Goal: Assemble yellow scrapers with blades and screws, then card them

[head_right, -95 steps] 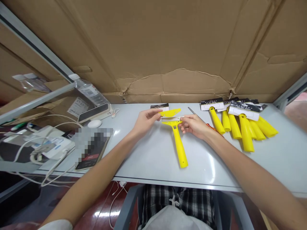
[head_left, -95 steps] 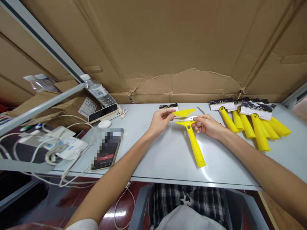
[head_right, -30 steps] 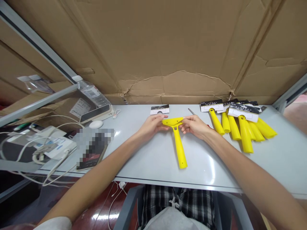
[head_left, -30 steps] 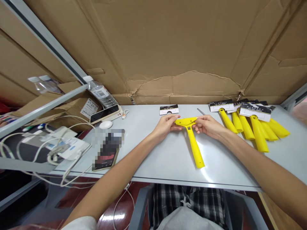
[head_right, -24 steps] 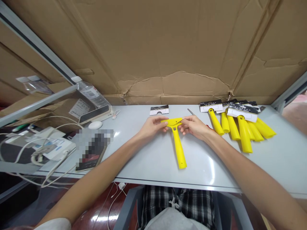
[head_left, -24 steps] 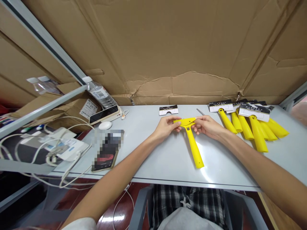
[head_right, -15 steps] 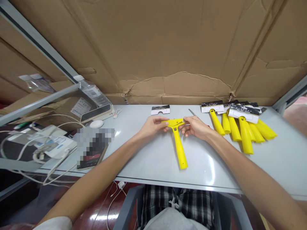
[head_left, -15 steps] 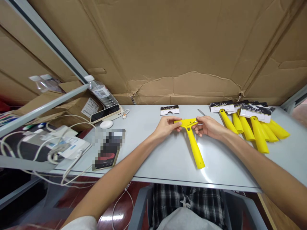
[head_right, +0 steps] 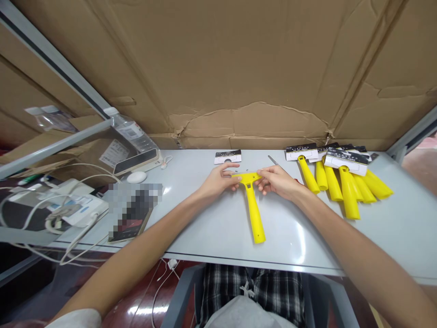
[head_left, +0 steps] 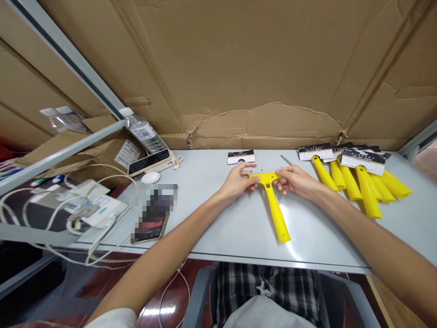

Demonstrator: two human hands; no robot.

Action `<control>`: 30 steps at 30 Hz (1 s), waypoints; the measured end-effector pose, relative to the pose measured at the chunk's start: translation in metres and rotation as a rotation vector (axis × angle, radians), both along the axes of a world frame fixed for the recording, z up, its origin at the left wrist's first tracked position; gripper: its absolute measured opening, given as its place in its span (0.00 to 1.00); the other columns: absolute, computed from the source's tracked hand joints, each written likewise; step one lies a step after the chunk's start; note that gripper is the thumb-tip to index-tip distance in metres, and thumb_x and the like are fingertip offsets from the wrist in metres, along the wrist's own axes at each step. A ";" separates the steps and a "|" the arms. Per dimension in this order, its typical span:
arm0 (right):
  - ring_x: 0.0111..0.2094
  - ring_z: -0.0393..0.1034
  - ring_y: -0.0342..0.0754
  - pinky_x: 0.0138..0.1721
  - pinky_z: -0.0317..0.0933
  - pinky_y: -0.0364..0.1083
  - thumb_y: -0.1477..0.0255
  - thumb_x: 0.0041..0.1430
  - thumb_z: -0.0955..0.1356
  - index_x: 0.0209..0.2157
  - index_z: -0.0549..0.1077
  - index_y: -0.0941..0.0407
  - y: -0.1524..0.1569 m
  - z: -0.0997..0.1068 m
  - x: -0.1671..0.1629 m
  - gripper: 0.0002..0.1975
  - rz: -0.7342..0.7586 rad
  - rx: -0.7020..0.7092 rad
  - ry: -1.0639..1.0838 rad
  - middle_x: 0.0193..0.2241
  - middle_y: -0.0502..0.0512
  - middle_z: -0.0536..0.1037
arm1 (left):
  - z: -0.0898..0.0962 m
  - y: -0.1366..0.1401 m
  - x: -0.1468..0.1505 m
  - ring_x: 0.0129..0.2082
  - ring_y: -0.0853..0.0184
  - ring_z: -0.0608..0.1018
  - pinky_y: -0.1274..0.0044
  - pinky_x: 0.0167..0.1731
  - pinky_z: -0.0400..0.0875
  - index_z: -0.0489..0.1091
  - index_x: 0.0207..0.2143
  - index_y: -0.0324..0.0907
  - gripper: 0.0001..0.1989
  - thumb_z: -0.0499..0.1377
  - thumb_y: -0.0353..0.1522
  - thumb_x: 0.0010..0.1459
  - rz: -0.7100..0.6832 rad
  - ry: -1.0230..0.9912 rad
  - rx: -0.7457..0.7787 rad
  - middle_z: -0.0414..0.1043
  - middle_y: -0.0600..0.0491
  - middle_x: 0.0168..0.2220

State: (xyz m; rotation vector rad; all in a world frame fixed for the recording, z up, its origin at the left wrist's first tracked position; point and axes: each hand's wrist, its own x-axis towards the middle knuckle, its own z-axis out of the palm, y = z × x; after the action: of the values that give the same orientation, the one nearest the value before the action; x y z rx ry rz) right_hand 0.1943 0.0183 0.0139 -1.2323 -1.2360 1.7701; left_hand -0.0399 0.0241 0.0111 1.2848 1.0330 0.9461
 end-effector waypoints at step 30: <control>0.25 0.69 0.40 0.21 0.63 0.40 0.62 0.64 0.68 0.46 0.68 0.64 -0.002 0.004 -0.001 0.19 -0.040 -0.060 -0.051 0.40 0.65 0.77 | 0.009 -0.002 0.006 0.22 0.73 0.77 0.80 0.23 0.71 0.73 0.31 0.33 0.09 0.59 0.26 0.66 -0.020 -0.104 -0.194 0.77 0.49 0.27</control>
State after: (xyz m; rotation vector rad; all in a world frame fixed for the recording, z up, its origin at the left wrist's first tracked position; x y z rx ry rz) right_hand 0.1934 0.0168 0.0184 -1.3349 -1.1867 1.7683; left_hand -0.0342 0.0219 0.0200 1.0729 1.0038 0.8662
